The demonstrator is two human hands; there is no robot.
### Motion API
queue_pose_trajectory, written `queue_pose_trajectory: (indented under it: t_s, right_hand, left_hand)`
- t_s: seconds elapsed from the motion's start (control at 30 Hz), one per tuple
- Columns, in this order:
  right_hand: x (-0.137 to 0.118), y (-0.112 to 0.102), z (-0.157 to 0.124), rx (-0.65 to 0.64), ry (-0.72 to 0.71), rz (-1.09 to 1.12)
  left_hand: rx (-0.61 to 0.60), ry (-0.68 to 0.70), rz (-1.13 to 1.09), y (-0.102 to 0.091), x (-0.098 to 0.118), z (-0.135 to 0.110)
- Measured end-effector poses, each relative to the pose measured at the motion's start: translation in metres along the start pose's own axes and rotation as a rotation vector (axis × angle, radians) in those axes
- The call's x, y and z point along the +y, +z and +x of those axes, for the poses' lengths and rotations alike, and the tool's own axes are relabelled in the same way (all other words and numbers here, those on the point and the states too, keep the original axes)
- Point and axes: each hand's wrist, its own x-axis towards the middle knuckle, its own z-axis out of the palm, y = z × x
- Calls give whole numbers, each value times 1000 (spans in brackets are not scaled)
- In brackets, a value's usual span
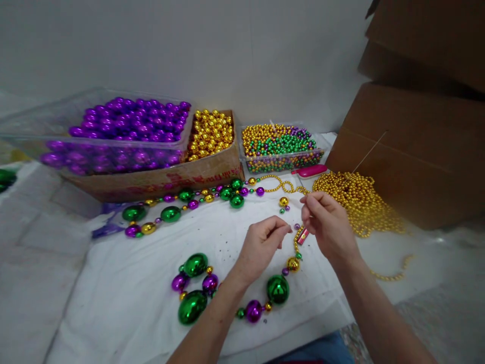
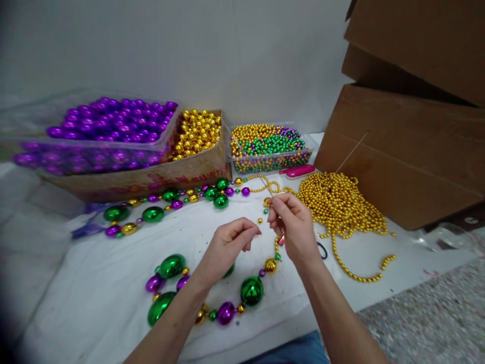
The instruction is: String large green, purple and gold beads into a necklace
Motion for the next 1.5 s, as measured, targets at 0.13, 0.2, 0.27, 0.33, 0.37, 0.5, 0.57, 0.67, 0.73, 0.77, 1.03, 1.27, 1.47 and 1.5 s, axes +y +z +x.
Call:
queue_pose_trajectory:
  t_s: [0.13,0.2,0.27,0.33,0.37,0.5,0.57,0.67,0.73,0.77,1.03,1.27,1.47,1.5]
  right_hand:
    - [-15,-5,-1,-133,141,269]
    - [-19,-6,-3,-137,144,315]
    - [-19,-8,-6,-109,120,278]
    - [-14,-13,-11,-64,102,199]
    - [-10,-17,-14,-38,100,149]
    - [5,-38,-26,77,95,-94]
    - [11,-48,-32,139,60,-230]
    - [18,-57,-38,227,-28,-442]
    - [22,-59,-39,297,-90,-495]
    - [24,-58,-39,332,-113,-480]
    - [32,-38,-39,352,-39,-14]
    - [37,-40,-42,395,-78,-51]
    - [38,-13,-51,259,-72,-132]
    - [37,-9,-54,243,-85,-167]
  left_hand:
    - [-5,-45,-27,-9,-2,0]
    - [-19,-60,-81,-11,-4,0]
    - [-45,-72,-124,-12,-7,1]
    - [-84,-100,-140,-13,-15,4]
    - [-95,-122,-137,-13,-22,6]
    - [-40,-210,0,-14,-56,23]
    - [-6,-209,185,-11,-73,35]
    - [-16,-170,396,2,-87,52]
    - [-49,-137,445,18,-91,61]
    - [-65,-118,470,28,-91,65]
    - [-81,-73,569,76,-94,76]
    - [196,-211,-88,1,-76,30]
    - [271,-456,-964,-33,-73,-2]
    - [271,-484,-1039,-33,-73,-4]
